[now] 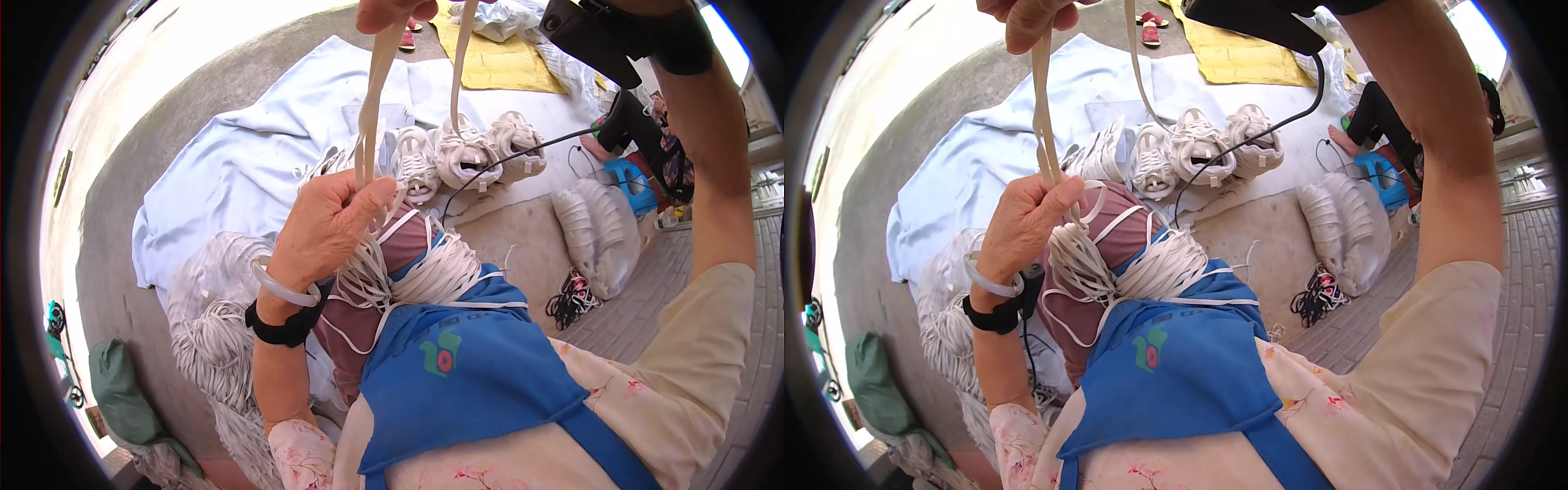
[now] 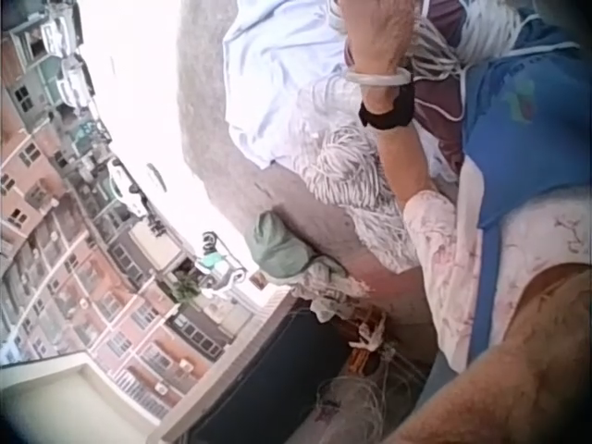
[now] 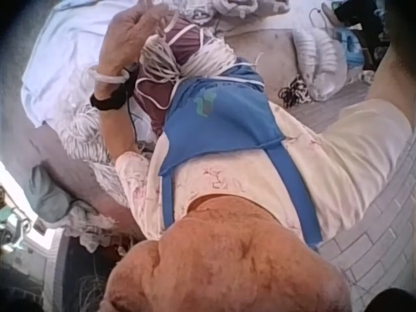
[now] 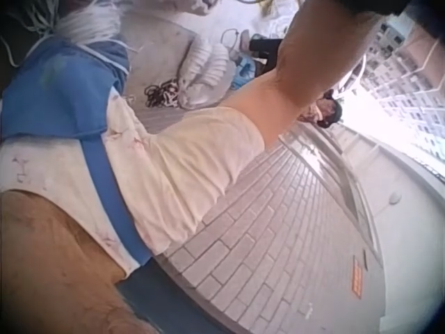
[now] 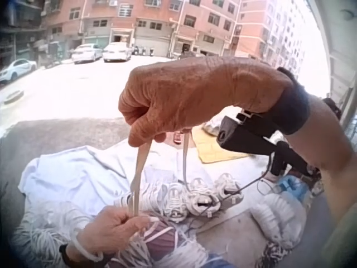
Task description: Lacing a shoe and organizing a large bundle of shoelaces while seated.
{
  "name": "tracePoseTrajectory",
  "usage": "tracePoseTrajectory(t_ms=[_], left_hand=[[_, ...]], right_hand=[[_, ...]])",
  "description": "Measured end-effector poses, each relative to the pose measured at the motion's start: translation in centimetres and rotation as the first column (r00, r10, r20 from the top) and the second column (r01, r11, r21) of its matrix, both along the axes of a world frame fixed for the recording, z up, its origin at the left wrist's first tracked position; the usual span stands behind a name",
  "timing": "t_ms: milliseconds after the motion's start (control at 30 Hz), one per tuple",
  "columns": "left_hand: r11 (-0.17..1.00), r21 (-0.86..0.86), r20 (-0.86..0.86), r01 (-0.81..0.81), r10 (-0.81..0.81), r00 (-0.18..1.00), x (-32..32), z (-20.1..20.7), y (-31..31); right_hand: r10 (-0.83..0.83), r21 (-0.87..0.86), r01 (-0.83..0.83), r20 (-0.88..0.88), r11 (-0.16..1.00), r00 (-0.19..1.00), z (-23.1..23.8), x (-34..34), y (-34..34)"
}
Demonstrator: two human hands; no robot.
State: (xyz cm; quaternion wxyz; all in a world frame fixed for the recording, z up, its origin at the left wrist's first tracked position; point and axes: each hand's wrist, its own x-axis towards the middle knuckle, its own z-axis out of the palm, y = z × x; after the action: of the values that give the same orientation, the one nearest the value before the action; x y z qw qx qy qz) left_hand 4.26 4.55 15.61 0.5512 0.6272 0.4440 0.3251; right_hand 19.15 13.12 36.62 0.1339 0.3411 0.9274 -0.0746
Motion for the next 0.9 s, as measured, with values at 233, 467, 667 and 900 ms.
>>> tracePoseTrajectory(t_ms=[233,467,667,900], left_hand=[[0.966,-0.252,0.179,-0.052,0.099,0.979,-1.5,-0.2,0.4],[0.89,-0.411,0.314,-0.198,0.342,0.886,-1.3,-0.5,0.3],[0.956,-0.233,0.168,-0.178,0.22,0.961,-2.3,-0.3,0.1],[0.91,-0.362,0.22,-0.201,0.292,0.931,-3.4,-1.4,-0.1]], right_hand=[[0.348,0.27,-0.255,-0.396,0.929,0.85,-5.3,2.1,4.9],[0.066,-0.036,-0.122,-0.675,0.992,0.735,-15.3,3.0,-2.3],[-0.204,-0.307,-0.072,-0.772,0.949,0.602,-20.0,1.3,-4.4],[-0.388,-0.589,-0.019,-0.557,0.808,0.734,-17.5,3.2,-2.4]])
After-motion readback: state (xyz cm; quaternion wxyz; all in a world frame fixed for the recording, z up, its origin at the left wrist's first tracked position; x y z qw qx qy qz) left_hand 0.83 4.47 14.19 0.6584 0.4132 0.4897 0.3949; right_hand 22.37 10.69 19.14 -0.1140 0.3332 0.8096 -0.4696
